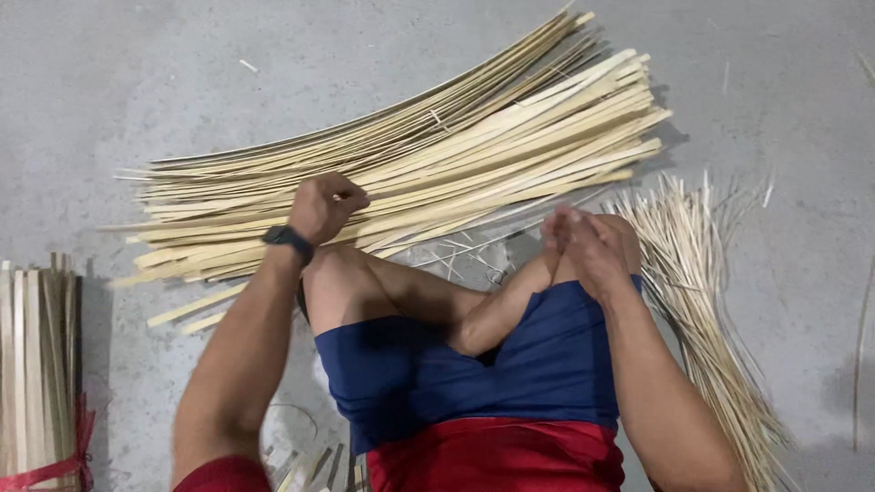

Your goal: Weaving thin strips of bamboo around a circular frame to create a reinforced bamboo hoop.

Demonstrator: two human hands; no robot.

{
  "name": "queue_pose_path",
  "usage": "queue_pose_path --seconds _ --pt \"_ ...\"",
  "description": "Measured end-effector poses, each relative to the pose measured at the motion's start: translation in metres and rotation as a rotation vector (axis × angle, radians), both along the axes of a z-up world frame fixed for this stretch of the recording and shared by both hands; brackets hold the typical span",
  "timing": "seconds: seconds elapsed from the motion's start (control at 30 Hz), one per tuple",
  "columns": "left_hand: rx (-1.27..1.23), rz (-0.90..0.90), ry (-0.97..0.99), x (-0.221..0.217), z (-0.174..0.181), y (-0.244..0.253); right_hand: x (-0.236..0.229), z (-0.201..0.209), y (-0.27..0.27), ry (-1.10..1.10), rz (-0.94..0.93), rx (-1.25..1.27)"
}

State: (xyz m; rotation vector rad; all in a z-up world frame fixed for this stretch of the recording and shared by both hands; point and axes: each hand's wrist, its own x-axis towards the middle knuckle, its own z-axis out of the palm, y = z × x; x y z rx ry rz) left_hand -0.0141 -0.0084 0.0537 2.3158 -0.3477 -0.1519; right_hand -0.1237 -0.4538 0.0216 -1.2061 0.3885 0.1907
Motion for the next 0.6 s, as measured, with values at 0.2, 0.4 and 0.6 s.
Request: queue_pose_path --seconds 0.2,0.4,0.6 --pt "0.090 -0.313 -0.273 -0.071 0.080 -0.007 0.024 0.057 -0.037 0.118 -0.651 0.292" --pt "0.186 -0.165 0.168 -0.117 0.099 0.063 0.000 0.045 -0.162 -0.115 -1.165 0.130" --pt "0.345 0.317 0.748 -0.157 0.062 0.218 -0.039 0.005 -0.280 -0.342 -1.253 0.017"
